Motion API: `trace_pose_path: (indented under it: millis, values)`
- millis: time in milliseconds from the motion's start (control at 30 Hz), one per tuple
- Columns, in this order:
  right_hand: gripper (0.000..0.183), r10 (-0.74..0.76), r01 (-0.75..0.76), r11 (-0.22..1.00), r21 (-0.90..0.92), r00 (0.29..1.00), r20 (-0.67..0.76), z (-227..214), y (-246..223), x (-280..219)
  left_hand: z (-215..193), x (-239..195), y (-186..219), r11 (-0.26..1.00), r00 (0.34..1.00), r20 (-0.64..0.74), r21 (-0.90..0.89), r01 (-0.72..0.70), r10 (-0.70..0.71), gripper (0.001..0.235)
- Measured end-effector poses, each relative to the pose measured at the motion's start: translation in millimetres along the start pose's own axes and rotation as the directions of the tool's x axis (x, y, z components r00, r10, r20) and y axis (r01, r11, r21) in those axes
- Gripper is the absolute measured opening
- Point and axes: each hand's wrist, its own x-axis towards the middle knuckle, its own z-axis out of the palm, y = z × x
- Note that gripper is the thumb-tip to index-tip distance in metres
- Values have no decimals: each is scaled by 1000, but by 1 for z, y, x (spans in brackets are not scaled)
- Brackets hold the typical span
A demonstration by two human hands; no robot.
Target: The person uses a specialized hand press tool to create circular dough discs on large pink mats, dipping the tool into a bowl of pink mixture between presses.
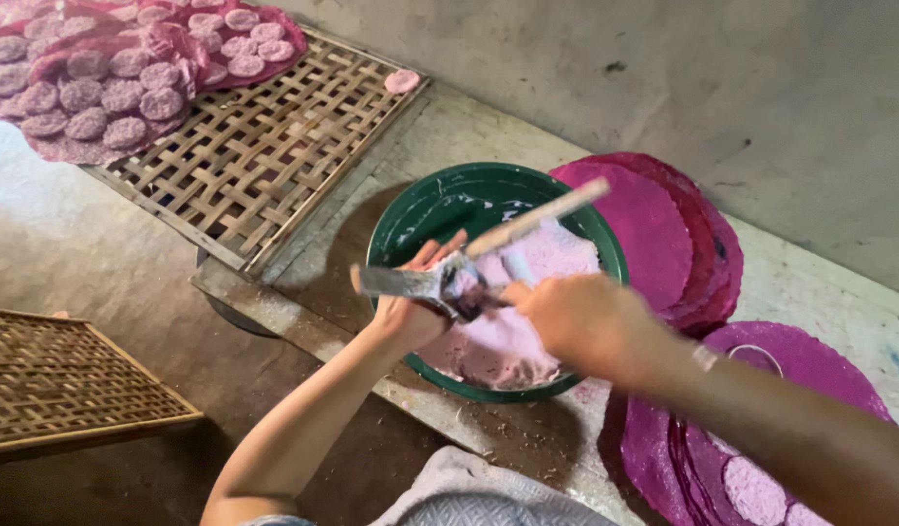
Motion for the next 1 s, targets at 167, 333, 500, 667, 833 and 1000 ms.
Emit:
trace_pose_path:
  millis: [167,333,500,667,833,1000]
  values:
    - [23,-304,228,940,-253,896,-324,-19,-36,-46,-19,-24,1,762,859,335,-408,502,-387,44]
    - [37,-185,129,975,-182,924,-336,-65,-24,-75,-35,-29,-23,948,950,213,-172,268,-229,43]
    - [24,-195,151,923,-354,977,-91,-43,-51,-28,-5,-35,-14,976,980,178,-185,118,-84,47]
    - [22,-196,172,980,-99,917,-348,-28,-49,-38,-9,-34,-8,464,729,434,-572,677,-529,53]
    - [44,190,-6,905,425,900,-391,-29,-30,-54,-43,-19,-22,856,862,-53,-162,491,-505,67]
    - [44,270,87,553,828,922,-277,41,-54,-2,-29,-8,-12,891,883,-126,-98,443,-453,94]
